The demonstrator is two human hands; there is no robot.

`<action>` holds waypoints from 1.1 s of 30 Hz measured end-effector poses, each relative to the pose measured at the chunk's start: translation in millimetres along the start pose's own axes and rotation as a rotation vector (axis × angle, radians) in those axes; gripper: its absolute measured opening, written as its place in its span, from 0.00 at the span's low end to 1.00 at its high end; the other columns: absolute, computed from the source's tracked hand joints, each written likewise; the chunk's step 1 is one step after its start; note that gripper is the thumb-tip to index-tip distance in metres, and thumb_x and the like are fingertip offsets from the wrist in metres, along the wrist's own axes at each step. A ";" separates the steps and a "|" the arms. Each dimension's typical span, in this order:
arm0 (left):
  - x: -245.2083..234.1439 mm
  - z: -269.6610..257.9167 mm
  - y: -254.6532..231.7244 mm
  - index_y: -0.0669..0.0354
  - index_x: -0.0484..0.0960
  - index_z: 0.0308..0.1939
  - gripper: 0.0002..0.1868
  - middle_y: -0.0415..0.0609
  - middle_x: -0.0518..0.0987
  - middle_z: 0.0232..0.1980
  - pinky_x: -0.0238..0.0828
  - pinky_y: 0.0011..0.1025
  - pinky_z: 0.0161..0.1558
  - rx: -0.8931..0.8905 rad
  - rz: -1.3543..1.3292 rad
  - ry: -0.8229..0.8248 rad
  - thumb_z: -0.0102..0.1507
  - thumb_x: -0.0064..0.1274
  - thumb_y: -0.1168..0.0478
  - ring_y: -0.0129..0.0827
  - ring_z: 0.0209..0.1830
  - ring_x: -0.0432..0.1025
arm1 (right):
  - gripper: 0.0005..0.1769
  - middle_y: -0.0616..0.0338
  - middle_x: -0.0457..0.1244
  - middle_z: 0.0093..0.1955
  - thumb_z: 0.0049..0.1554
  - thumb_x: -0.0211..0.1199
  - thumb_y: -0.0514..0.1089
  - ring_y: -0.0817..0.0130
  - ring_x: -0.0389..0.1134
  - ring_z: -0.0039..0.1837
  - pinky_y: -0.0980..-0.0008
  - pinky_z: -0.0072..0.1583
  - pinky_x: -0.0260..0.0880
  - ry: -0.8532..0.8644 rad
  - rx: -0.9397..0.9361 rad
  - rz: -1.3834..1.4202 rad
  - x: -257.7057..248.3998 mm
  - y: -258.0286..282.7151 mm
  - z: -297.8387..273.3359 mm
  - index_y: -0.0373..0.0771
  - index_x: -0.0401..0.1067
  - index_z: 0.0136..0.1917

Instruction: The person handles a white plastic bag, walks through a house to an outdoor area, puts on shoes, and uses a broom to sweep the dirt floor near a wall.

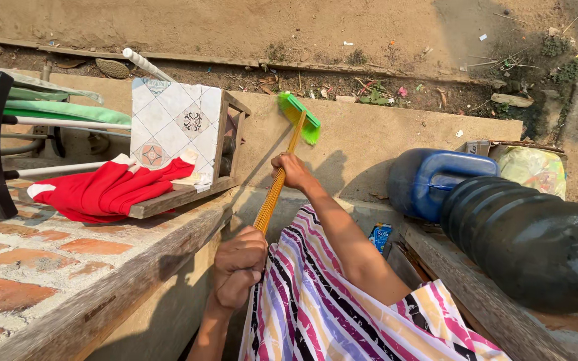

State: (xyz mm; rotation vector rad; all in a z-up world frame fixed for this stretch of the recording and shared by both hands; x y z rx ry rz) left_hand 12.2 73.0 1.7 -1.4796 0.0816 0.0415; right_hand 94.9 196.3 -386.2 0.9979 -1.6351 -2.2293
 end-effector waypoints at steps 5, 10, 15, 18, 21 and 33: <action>-12.7 14.7 -31.8 0.62 0.58 0.18 0.13 0.48 0.61 0.20 0.60 0.38 0.38 -0.020 -0.105 -0.030 0.47 0.44 0.58 0.36 0.22 0.59 | 0.13 0.46 0.58 0.27 0.46 0.65 0.37 0.48 0.63 0.39 0.52 0.46 0.64 -0.055 0.144 -0.079 -51.5 26.0 14.8 0.34 0.62 0.27; -10.8 62.2 -87.8 0.61 0.59 0.18 0.17 0.46 0.60 0.19 0.53 0.36 0.33 -0.015 -0.133 0.180 0.52 0.45 0.54 0.35 0.20 0.57 | 0.19 0.48 0.55 0.26 0.50 0.69 0.40 0.51 0.60 0.33 0.54 0.40 0.61 -0.059 0.151 0.076 -76.1 100.1 -19.3 0.33 0.62 0.28; 47.3 58.4 -29.6 0.60 0.60 0.20 0.18 0.47 0.63 0.22 0.56 0.38 0.35 0.060 -0.211 0.428 0.56 0.47 0.54 0.38 0.23 0.60 | 0.12 0.52 0.61 0.26 0.45 0.65 0.35 0.56 0.66 0.32 0.57 0.41 0.66 0.083 0.323 0.068 -110.5 28.3 -84.7 0.36 0.64 0.26; 83.6 42.3 35.3 0.62 0.59 0.20 0.15 0.49 0.62 0.23 0.61 0.38 0.45 0.018 -0.173 0.353 0.50 0.45 0.56 0.39 0.28 0.61 | 0.09 0.48 0.64 0.32 0.42 0.66 0.33 0.48 0.69 0.40 0.54 0.44 0.67 -0.009 0.309 -0.191 -160.2 -60.5 -117.8 0.34 0.66 0.29; 115.5 50.5 88.9 0.65 0.61 0.21 0.13 0.49 0.63 0.24 0.67 0.39 0.56 -0.054 -0.180 0.310 0.50 0.43 0.59 0.39 0.30 0.63 | 0.10 0.49 0.64 0.35 0.46 0.69 0.35 0.47 0.67 0.44 0.53 0.48 0.68 -0.134 0.261 -0.471 -210.8 -116.2 -123.6 0.34 0.67 0.31; 62.7 123.7 -105.0 0.61 0.61 0.22 0.18 0.46 0.61 0.23 0.56 0.37 0.35 0.080 -0.131 0.499 0.57 0.51 0.56 0.37 0.26 0.61 | 0.24 0.51 0.52 0.23 0.54 0.71 0.38 0.63 0.54 0.28 0.59 0.34 0.52 -0.448 0.203 -0.037 -204.2 94.0 -39.5 0.31 0.59 0.27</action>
Point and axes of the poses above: each hand's wrist, its own z-axis towards the middle knuckle, its own x-axis out of the palm, y = z × x, the point moved 1 cm from there along z, towards the middle knuckle
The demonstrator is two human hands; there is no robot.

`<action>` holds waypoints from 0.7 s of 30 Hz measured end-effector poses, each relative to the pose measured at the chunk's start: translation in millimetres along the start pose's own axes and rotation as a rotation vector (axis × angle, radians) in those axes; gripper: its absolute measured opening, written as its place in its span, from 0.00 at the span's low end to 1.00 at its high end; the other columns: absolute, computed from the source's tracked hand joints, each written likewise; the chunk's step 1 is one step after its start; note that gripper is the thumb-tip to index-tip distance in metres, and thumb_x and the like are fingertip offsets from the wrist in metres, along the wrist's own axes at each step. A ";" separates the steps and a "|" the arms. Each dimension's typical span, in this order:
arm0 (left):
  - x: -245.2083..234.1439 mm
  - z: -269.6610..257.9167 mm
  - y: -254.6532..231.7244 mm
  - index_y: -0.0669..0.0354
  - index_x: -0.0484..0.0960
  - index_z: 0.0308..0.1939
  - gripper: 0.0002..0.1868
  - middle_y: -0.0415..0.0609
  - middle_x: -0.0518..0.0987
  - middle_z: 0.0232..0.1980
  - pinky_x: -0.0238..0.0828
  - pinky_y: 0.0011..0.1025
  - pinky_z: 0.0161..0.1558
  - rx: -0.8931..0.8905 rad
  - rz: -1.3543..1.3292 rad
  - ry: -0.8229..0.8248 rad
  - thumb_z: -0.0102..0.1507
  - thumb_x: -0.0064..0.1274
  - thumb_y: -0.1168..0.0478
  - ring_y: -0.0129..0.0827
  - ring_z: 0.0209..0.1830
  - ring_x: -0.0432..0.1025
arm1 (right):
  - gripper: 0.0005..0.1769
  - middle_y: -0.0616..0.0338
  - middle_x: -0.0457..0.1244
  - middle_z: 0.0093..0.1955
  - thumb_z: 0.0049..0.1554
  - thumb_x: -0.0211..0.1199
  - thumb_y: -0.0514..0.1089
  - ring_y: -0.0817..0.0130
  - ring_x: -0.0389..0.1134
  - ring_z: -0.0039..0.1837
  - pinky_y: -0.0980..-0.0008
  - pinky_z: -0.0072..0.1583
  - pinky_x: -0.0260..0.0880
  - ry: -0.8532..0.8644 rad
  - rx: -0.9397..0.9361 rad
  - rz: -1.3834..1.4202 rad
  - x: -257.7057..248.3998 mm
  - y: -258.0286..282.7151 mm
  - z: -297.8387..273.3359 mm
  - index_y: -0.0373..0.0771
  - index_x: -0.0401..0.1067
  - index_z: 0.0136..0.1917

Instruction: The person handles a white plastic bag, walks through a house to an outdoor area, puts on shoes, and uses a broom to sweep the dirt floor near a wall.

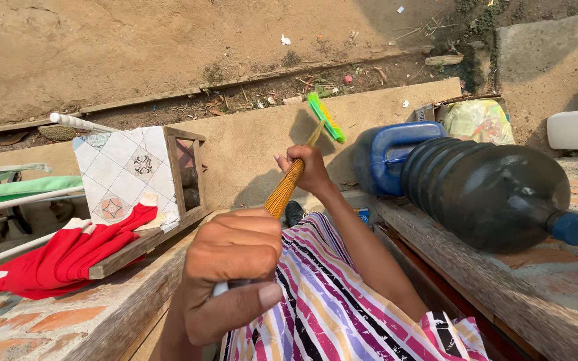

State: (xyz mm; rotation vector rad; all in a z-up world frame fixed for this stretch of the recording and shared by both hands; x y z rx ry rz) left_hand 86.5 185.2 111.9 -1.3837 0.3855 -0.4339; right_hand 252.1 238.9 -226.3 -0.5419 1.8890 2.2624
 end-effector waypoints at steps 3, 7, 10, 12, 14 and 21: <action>13.1 -8.1 7.8 0.61 0.61 0.24 0.18 0.47 0.61 0.25 0.53 0.37 0.34 0.016 0.051 0.102 0.60 0.54 0.59 0.39 0.25 0.59 | 0.22 0.54 0.54 0.23 0.54 0.66 0.35 0.68 0.56 0.27 0.62 0.33 0.56 0.125 0.030 0.140 42.6 8.6 -33.5 0.34 0.58 0.24; 21.8 -62.4 48.8 0.61 0.62 0.23 0.18 0.48 0.61 0.25 0.53 0.40 0.36 0.014 0.005 0.114 0.58 0.56 0.62 0.41 0.27 0.60 | 0.20 0.54 0.55 0.23 0.48 0.64 0.32 0.65 0.59 0.27 0.61 0.33 0.57 0.268 -0.018 0.166 62.5 -44.6 -62.3 0.34 0.55 0.24; 35.3 -84.6 117.8 0.64 0.63 0.23 0.14 0.48 0.62 0.25 0.59 0.40 0.43 -0.022 -0.010 -0.055 0.56 0.53 0.64 0.41 0.30 0.60 | 0.18 0.49 0.56 0.26 0.46 0.66 0.32 0.53 0.62 0.32 0.56 0.39 0.61 0.356 -0.001 -0.089 31.7 -125.8 -54.6 0.31 0.57 0.27; 53.0 -79.9 162.7 0.66 0.63 0.23 0.16 0.49 0.61 0.25 0.64 0.40 0.49 -0.082 -0.009 -0.143 0.59 0.54 0.66 0.41 0.31 0.60 | 0.15 0.48 0.60 0.30 0.43 0.70 0.35 0.49 0.66 0.39 0.53 0.43 0.64 0.329 -0.020 -0.300 5.1 -165.8 -48.1 0.33 0.62 0.29; 56.8 -77.7 178.6 0.67 0.62 0.22 0.16 0.49 0.60 0.24 0.65 0.39 0.50 -0.076 -0.026 -0.211 0.58 0.54 0.66 0.40 0.30 0.60 | 0.17 0.48 0.60 0.31 0.44 0.74 0.40 0.47 0.65 0.40 0.52 0.44 0.64 0.222 -0.006 -0.395 -6.0 -174.3 -43.9 0.34 0.65 0.29; -14.2 -71.6 35.3 0.66 0.64 0.20 0.16 0.48 0.64 0.23 0.59 0.36 0.37 -0.082 0.033 -0.258 0.59 0.51 0.64 0.35 0.25 0.61 | 0.26 0.55 0.57 0.25 0.53 0.75 0.46 0.62 0.60 0.29 0.61 0.35 0.59 0.074 -0.005 -0.023 40.9 -20.1 -25.5 0.35 0.61 0.26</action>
Point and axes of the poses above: each hand's wrist, its own z-axis towards the middle knuckle, its own x-axis out of the palm, y = z × x, the point moved 1 cm from there along z, towards the middle knuckle
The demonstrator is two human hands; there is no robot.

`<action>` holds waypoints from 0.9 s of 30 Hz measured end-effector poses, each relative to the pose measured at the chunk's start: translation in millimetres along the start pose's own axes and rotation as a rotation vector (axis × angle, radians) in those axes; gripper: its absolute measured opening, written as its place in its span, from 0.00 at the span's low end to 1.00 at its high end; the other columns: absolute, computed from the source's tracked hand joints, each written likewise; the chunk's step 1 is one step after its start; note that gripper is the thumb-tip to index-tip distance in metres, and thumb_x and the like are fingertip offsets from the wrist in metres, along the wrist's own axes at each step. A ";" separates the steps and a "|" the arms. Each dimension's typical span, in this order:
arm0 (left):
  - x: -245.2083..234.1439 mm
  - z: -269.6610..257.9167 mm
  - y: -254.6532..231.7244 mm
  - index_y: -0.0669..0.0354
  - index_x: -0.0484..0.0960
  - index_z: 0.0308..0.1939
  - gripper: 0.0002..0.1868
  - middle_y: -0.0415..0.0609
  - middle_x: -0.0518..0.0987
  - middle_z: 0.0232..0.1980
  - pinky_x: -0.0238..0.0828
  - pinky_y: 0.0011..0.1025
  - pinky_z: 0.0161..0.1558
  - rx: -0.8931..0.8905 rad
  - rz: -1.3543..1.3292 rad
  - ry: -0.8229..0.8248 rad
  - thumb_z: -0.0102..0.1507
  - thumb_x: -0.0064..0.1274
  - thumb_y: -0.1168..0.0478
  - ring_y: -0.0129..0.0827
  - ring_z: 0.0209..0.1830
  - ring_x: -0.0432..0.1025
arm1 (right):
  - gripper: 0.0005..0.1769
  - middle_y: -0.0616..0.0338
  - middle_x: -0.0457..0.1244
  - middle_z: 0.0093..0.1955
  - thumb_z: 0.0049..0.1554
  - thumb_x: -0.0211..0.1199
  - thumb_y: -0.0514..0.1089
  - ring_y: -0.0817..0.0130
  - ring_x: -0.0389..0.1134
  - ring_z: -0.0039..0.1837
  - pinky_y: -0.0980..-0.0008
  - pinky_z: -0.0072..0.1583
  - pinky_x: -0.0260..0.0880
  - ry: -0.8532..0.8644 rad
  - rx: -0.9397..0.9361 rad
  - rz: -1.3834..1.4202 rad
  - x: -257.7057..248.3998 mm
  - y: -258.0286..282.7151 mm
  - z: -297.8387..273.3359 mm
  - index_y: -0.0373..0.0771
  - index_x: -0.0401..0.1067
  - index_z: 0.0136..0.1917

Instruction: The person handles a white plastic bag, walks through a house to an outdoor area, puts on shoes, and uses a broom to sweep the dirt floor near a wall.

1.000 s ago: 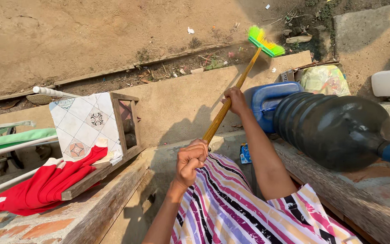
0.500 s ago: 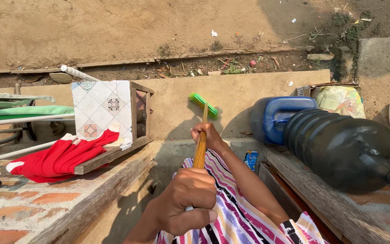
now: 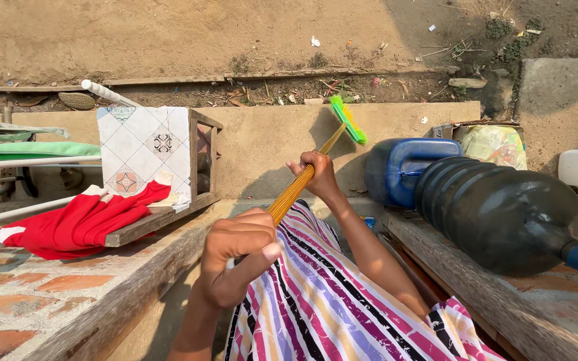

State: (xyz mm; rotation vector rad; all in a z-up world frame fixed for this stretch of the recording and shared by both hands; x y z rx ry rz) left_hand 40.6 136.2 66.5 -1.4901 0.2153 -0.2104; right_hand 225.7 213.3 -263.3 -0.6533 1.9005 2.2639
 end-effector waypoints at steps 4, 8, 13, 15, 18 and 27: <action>-7.0 10.1 -63.0 0.63 0.61 0.20 0.18 0.46 0.60 0.22 0.53 0.38 0.33 0.036 -0.023 0.109 0.61 0.48 0.60 0.35 0.23 0.58 | 0.22 0.53 0.57 0.26 0.56 0.69 0.42 0.61 0.61 0.29 0.61 0.36 0.59 0.110 0.008 0.195 68.1 60.9 -28.4 0.35 0.62 0.28; 8.3 4.7 -20.2 0.65 0.61 0.22 0.21 0.48 0.60 0.24 0.55 0.39 0.35 0.033 0.001 0.254 0.67 0.49 0.62 0.37 0.25 0.59 | 0.20 0.51 0.56 0.25 0.55 0.66 0.39 0.56 0.60 0.29 0.59 0.37 0.61 0.201 0.017 0.167 91.3 21.8 -62.0 0.34 0.61 0.27; 36.1 -34.6 69.8 0.65 0.65 0.21 0.19 0.47 0.61 0.23 0.63 0.38 0.45 0.008 -0.018 0.120 0.64 0.53 0.62 0.35 0.27 0.60 | 0.07 0.52 0.64 0.29 0.44 0.64 0.34 0.52 0.68 0.38 0.55 0.45 0.67 0.283 0.044 -0.141 22.8 -97.0 -63.2 0.40 0.69 0.28; 51.6 -39.1 112.8 0.67 0.68 0.22 0.17 0.47 0.65 0.24 0.68 0.37 0.52 -0.017 -0.025 0.072 0.63 0.55 0.64 0.35 0.31 0.64 | 0.07 0.54 0.64 0.33 0.41 0.63 0.30 0.50 0.68 0.42 0.54 0.44 0.68 0.257 0.103 -0.295 -14.0 -143.2 -50.8 0.40 0.70 0.30; 83.0 -23.3 172.8 0.71 0.67 0.23 0.18 0.48 0.63 0.25 0.69 0.36 0.54 -0.079 0.016 -0.051 0.64 0.56 0.68 0.35 0.33 0.64 | 0.17 0.49 0.63 0.35 0.42 0.77 0.42 0.45 0.66 0.43 0.52 0.47 0.67 0.081 -0.004 -0.550 -59.8 -179.9 -26.8 0.36 0.67 0.32; 45.4 19.8 28.5 0.65 0.67 0.19 0.17 0.47 0.67 0.22 0.62 0.33 0.39 0.098 0.012 -0.014 0.62 0.53 0.70 0.32 0.26 0.65 | 0.30 0.55 0.55 0.26 0.49 0.79 0.49 0.62 0.57 0.31 0.61 0.36 0.56 -0.088 -0.005 -0.137 -83.7 -18.6 12.8 0.35 0.58 0.27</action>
Point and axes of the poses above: each hand's wrist, its own z-axis towards the middle knuckle, its own x-axis out of the palm, y = z × x, the point moved 1 cm from there along z, towards the middle knuckle
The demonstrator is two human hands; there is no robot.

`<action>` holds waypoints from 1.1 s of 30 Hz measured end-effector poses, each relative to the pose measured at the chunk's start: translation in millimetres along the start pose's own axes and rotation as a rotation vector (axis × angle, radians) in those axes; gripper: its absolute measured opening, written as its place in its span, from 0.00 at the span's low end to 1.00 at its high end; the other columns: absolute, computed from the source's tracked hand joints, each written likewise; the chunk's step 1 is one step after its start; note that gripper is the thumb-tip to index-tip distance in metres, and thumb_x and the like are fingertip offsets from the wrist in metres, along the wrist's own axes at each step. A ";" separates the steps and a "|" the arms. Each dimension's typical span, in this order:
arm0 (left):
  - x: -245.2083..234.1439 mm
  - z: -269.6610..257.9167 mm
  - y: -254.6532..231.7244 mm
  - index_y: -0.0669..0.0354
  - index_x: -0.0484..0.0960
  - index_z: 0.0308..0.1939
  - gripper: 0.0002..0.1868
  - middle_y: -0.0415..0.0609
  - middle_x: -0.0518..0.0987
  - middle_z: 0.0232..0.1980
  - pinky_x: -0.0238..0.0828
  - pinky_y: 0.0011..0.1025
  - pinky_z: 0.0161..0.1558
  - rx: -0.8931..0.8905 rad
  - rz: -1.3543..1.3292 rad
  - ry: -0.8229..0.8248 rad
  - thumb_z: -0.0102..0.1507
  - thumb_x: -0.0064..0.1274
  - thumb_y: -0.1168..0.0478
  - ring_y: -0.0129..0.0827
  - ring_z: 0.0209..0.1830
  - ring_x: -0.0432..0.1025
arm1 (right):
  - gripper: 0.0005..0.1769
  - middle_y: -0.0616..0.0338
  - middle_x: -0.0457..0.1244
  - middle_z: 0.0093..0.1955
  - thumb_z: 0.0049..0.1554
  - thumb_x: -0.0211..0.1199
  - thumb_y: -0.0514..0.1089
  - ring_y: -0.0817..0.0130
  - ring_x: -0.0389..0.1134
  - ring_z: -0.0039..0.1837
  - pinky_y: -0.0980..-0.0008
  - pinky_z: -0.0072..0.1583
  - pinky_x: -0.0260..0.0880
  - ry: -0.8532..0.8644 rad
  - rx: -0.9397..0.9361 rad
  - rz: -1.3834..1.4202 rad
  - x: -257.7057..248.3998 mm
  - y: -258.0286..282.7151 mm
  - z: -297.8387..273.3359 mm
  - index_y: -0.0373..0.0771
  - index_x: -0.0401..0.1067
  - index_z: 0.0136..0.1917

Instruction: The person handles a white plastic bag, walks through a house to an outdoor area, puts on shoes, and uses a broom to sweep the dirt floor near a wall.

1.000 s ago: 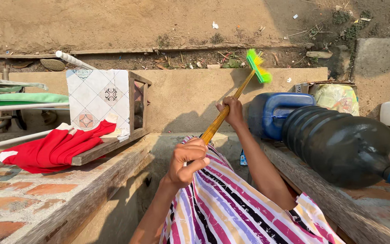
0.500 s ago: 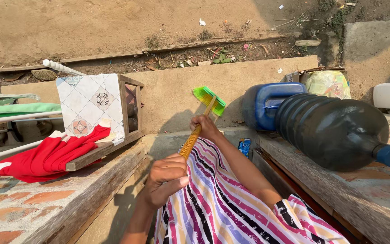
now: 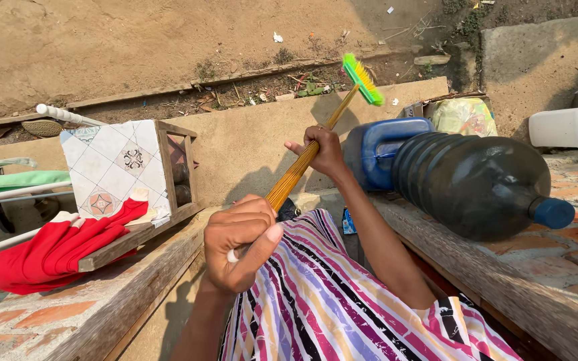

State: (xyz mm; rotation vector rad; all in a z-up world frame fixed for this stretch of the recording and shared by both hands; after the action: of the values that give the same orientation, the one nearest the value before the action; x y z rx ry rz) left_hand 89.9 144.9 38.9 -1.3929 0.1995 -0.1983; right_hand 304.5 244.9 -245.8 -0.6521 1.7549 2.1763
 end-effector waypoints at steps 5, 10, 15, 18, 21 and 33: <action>7.2 5.9 -26.2 0.65 0.63 0.19 0.21 0.48 0.61 0.21 0.54 0.33 0.32 -0.058 0.018 0.137 0.62 0.56 0.68 0.33 0.22 0.57 | 0.24 0.56 0.54 0.23 0.54 0.68 0.37 0.66 0.56 0.28 0.64 0.35 0.56 0.137 0.037 0.194 65.0 22.0 -49.1 0.35 0.55 0.26; 22.2 -42.5 18.5 0.65 0.64 0.18 0.19 0.46 0.62 0.19 0.54 0.33 0.34 -0.048 0.018 0.074 0.61 0.55 0.69 0.31 0.21 0.56 | 0.17 0.56 0.59 0.27 0.47 0.67 0.34 0.61 0.62 0.33 0.62 0.41 0.61 0.214 0.019 0.075 70.6 -32.9 -69.8 0.36 0.57 0.28; 21.4 -72.9 -13.6 0.62 0.61 0.16 0.23 0.45 0.58 0.17 0.52 0.33 0.32 0.002 0.057 0.031 0.62 0.54 0.71 0.30 0.20 0.53 | 0.26 0.56 0.57 0.26 0.50 0.77 0.46 0.57 0.62 0.34 0.60 0.40 0.61 0.031 0.014 -0.030 48.2 25.9 -62.8 0.37 0.59 0.27; -5.7 -84.8 -43.6 0.60 0.63 0.16 0.21 0.43 0.60 0.18 0.51 0.32 0.29 0.106 0.007 0.059 0.63 0.52 0.69 0.28 0.19 0.54 | 0.31 0.52 0.55 0.27 0.43 0.81 0.52 0.57 0.60 0.32 0.58 0.39 0.62 0.028 -0.080 0.080 52.7 80.5 -81.1 0.33 0.60 0.29; -13.2 -84.2 -16.9 0.62 0.64 0.18 0.21 0.43 0.61 0.18 0.51 0.32 0.28 0.064 -0.009 0.043 0.66 0.49 0.66 0.27 0.19 0.55 | 0.23 0.55 0.59 0.31 0.50 0.75 0.49 0.62 0.64 0.37 0.62 0.42 0.66 0.068 0.069 0.164 87.4 78.3 -109.6 0.33 0.65 0.34; 19.7 -56.9 -67.3 0.61 0.73 0.27 0.18 0.47 0.71 0.28 0.61 0.35 0.36 0.424 0.112 0.540 0.58 0.65 0.55 0.37 0.30 0.67 | 0.15 0.60 0.64 0.40 0.62 0.58 0.50 0.69 0.68 0.47 0.69 0.50 0.70 -0.572 0.457 0.951 102.8 79.6 -180.5 0.35 0.70 0.43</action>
State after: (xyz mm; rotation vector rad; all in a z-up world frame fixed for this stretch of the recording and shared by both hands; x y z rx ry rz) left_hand 93.0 74.5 95.4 -0.8804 0.6430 -0.4930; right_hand 209.5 44.2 -259.5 1.0031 2.2992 1.9345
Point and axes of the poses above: each hand's wrist, its own z-axis towards the middle knuckle, its own x-axis out of the palm, y = z × x, the point moved 1 cm from there along z, towards the middle knuckle
